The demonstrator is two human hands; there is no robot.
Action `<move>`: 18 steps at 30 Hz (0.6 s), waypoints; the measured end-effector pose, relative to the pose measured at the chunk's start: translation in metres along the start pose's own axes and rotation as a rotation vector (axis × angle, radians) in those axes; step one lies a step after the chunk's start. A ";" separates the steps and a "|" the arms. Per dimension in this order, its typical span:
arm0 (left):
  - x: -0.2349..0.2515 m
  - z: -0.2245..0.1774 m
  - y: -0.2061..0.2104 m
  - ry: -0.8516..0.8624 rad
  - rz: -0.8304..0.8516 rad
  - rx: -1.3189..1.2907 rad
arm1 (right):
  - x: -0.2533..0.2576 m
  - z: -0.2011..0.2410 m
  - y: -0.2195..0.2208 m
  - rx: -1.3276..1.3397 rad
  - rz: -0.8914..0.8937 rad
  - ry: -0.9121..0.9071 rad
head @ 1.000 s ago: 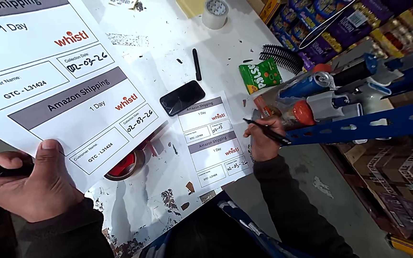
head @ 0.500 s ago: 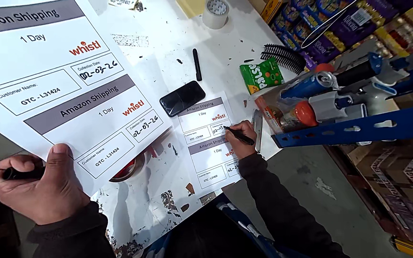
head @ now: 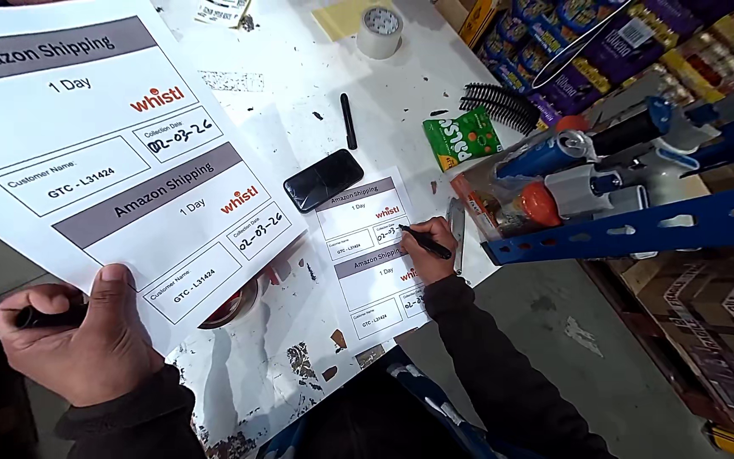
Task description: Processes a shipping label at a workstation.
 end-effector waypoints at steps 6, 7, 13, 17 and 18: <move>0.000 -0.006 0.001 -0.005 -0.024 0.033 | -0.001 0.000 -0.001 -0.066 -0.029 -0.009; 0.000 -0.006 0.000 -0.004 -0.023 0.042 | -0.002 -0.001 -0.002 -0.062 -0.040 -0.012; -0.003 -0.003 -0.004 -0.019 -0.021 0.017 | -0.002 0.000 -0.001 0.017 -0.093 0.056; -0.004 -0.005 -0.001 -0.028 -0.031 0.017 | 0.000 -0.002 -0.002 -0.002 -0.063 0.036; -0.005 -0.005 -0.001 -0.031 -0.034 0.019 | -0.001 -0.003 -0.002 -0.008 -0.069 0.032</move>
Point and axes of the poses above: each hand's wrist, its own x-axis towards the middle knuckle, its own y-axis out of the palm, z = x × y, the point moved 3 cm from there along x, towards the middle knuckle, and after that the axes turned 11 degrees about z, right-handed, at the moved point
